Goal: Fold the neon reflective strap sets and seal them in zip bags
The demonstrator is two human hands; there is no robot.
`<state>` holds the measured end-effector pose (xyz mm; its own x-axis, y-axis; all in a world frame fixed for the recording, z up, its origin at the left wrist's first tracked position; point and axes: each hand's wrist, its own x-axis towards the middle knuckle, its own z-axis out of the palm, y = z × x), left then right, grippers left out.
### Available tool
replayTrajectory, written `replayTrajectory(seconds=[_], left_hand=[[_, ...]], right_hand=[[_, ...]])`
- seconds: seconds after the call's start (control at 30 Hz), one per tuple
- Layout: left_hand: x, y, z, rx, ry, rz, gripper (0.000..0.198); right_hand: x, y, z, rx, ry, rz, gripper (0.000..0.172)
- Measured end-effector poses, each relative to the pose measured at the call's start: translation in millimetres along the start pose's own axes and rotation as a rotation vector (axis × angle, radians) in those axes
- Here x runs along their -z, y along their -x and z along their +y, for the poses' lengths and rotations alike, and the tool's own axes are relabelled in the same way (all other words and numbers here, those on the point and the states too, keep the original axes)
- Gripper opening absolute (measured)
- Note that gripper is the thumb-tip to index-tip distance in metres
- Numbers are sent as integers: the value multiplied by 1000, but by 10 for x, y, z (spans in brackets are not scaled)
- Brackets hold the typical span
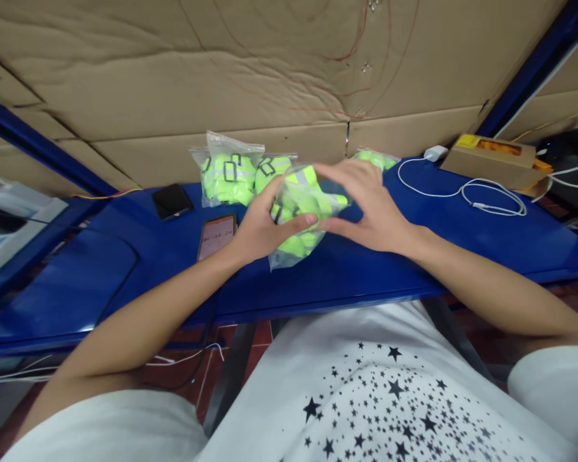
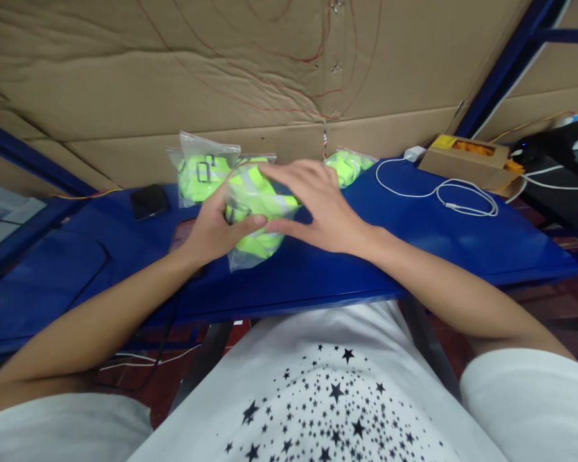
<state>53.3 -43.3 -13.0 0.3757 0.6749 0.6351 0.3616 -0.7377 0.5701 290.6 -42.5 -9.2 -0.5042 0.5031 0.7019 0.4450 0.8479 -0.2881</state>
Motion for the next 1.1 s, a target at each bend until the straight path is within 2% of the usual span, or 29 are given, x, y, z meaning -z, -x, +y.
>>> replayTrajectory(seconds=[0.1, 0.23, 0.37, 0.47, 0.57, 0.67, 0.77, 0.87, 1.0, 1.1], left_hand=[[-21, 45, 7, -48, 31, -98, 64], [-45, 102, -17, -81, 101, -173, 59], [-58, 123, -2, -81, 160, -183, 61], [-63, 112, 19, -34, 155, -141, 58], [-57, 84, 26, -42, 145, -119, 55], [-40, 67, 43, -52, 136, -138, 58], [-30, 80, 88, -29, 121, -152, 63], [-30, 106, 135, -65, 99, -180, 61], [-26, 118, 108, -138, 121, -200, 56], [-23, 93, 31, -59, 209, -147, 55]], right_hand=[[-25, 34, 1, 121, 58, -113, 65], [-63, 55, -45, 198, 114, -159, 53], [-53, 48, -91, 253, 185, -116, 47], [-31, 42, -121, 224, 143, -67, 54], [0, 46, -154, 203, 74, -114, 59], [36, 54, -175, 240, 71, -199, 49], [57, 52, -204, 235, 123, -185, 39], [36, 42, -280, 236, 201, -170, 28], [-14, 13, -336, 271, 164, -256, 40], [28, -28, -238, 287, 25, -275, 45]])
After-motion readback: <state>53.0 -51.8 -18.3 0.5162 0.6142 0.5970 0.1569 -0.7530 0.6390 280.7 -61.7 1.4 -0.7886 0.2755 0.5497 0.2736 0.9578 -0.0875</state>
